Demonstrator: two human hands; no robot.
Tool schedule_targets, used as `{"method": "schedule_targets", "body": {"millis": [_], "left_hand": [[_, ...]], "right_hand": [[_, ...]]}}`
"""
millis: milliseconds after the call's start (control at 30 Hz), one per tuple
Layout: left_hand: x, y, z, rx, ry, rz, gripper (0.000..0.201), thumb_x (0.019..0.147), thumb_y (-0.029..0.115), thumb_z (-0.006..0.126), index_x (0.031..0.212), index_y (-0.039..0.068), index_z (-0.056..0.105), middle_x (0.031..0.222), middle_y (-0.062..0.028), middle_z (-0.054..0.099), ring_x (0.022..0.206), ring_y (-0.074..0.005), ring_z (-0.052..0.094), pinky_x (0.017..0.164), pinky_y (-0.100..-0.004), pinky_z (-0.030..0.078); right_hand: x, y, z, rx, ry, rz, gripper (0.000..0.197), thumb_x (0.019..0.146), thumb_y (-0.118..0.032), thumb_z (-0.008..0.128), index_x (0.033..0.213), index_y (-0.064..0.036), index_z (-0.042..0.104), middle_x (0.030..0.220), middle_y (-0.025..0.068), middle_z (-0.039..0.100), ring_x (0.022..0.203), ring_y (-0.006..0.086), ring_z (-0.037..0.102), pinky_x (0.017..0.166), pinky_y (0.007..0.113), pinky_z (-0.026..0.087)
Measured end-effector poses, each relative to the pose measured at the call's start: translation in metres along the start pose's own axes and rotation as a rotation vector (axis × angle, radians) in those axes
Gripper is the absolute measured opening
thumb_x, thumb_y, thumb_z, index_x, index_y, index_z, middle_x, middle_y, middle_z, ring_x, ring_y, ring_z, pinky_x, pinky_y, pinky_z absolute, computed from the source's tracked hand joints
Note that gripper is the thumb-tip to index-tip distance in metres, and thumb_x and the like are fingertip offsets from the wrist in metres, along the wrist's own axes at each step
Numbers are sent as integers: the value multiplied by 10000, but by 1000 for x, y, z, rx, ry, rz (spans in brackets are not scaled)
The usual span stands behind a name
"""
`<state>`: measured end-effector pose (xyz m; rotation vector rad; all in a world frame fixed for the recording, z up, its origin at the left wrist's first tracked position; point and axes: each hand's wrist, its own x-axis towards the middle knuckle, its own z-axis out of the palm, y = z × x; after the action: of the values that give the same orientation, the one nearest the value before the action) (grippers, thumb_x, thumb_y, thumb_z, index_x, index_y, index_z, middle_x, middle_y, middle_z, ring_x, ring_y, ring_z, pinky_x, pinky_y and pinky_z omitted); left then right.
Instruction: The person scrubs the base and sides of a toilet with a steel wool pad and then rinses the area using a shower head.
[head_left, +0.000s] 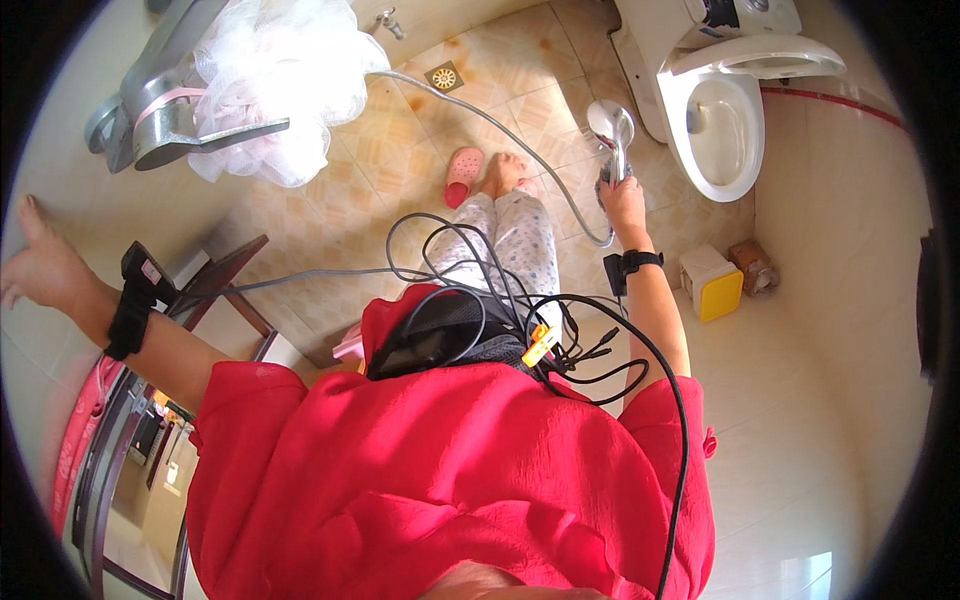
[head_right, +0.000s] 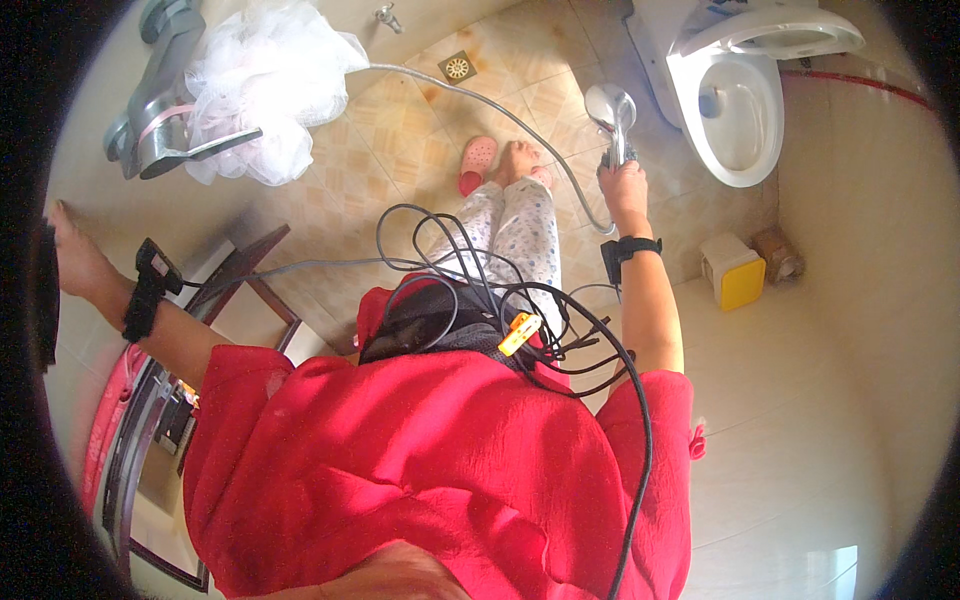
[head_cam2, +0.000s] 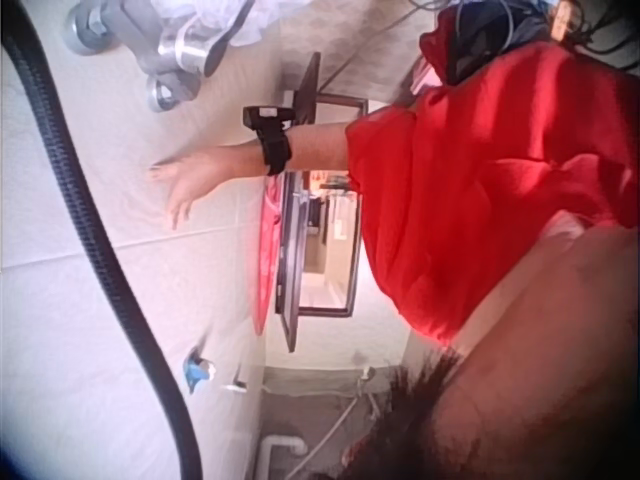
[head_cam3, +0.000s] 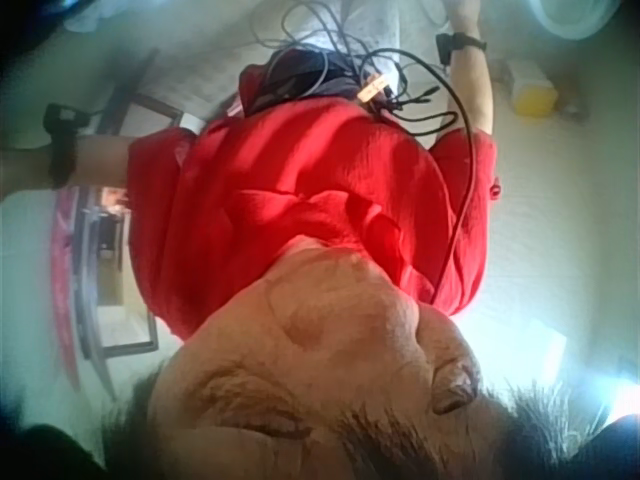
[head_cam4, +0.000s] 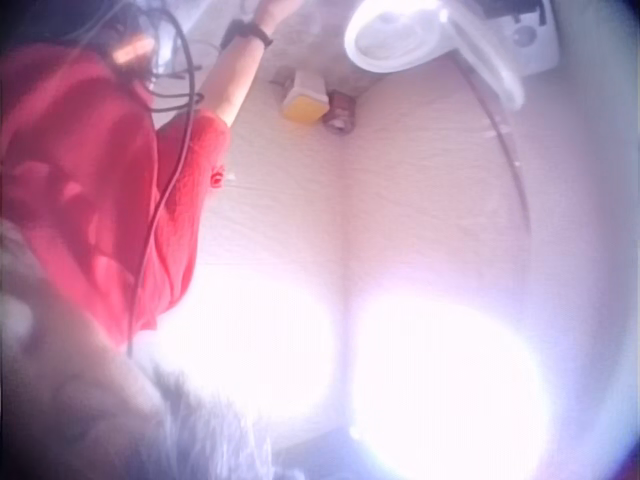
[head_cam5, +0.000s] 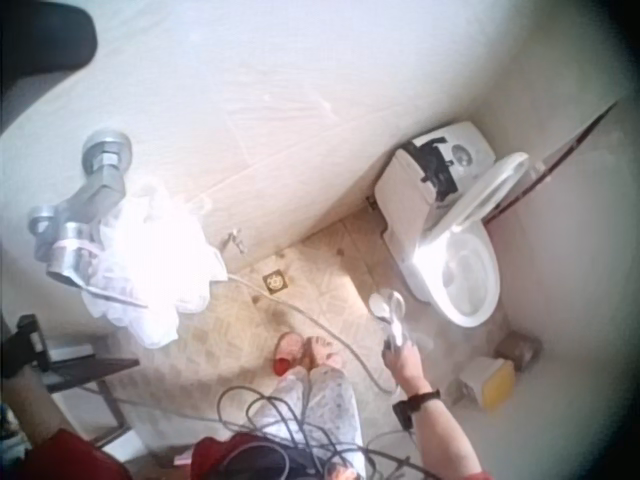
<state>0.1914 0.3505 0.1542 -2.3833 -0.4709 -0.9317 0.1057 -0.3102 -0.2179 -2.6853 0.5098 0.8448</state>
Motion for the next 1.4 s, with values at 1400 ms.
{"method": "schedule_targets", "body": {"millis": [1400], "left_hand": [[3,2,-5,-44,42,19,555,722,414,676,1101,28,552,1117,-165,574,959,-344,567,813,-419,444]], "right_hand": [[-10,8,13,96,-24,103,487,723,-355,616,933,70,503,979,283,544,893,397,557,802,425,456]]}}
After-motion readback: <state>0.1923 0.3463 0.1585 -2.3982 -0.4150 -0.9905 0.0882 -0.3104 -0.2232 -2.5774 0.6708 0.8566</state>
